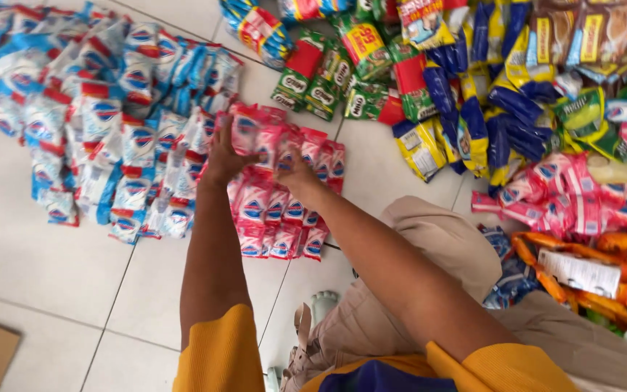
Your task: Sorting and organizing various product sachets on the floor.
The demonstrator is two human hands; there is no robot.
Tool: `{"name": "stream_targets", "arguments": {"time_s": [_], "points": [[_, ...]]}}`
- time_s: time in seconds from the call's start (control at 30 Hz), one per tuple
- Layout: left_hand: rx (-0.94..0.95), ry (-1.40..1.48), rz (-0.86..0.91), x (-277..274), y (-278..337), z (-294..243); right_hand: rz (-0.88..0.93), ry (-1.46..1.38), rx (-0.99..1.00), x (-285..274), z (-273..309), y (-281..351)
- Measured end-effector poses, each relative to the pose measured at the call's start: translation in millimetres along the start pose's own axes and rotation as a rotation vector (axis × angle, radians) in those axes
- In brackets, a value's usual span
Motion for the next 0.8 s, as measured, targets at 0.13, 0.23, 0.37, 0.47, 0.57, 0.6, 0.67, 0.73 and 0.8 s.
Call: {"name": "stream_targets", "arguments": {"time_s": [0.13,0.23,0.37,0.47,0.57,0.6,0.67,0.73,0.8], "points": [[0.084,-0.218,-0.097,16.9,0.8,-6.8,0.023,0.148,0.048,-0.4,-20.6,-9.5],[0.187,-0.381,-0.19,33.2,12.6,-15.2,0.022,0.565,0.209,-3.9,-36.7,6.9],[-0.005,-0.467,-0.212,31.7,12.3,-34.0,-0.19,0.547,-0.166,-16.9,-51.4,-46.2],[0.09,-0.496,-0.306,38.7,24.8,-79.6,-0.384,0.479,-0.301,-44.2,11.1,-15.8],[0.317,-0.406,-0.377,64.1,26.1,-114.9,-0.645,0.366,-0.372,-93.5,57.5,13.9],[0.454,-0.389,-0.379,75.5,27.5,-129.0,-0.788,0.356,-0.433,-111.5,70.4,25.0],[0.424,-0.214,-0.289,81.5,24.6,-205.7,-0.767,0.277,-0.338,-142.5,119.9,52.7],[0.38,-0.054,-0.203,87.0,23.7,-264.9,-0.723,0.194,-0.241,-166.8,143.7,64.9],[0.575,0.05,-0.201,97.2,25.9,-339.5,-0.577,-0.115,-0.388,-196.5,164.5,61.6]]}}
Point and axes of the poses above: each hand's wrist, its own y-axis away from the middle knuckle, its own x-axis out of the palm, z = x × y, the point moved 10 cm from there along -y, towards the middle knuckle, and after that the axes turned 1 degree about -z, right-handed, at the moved point
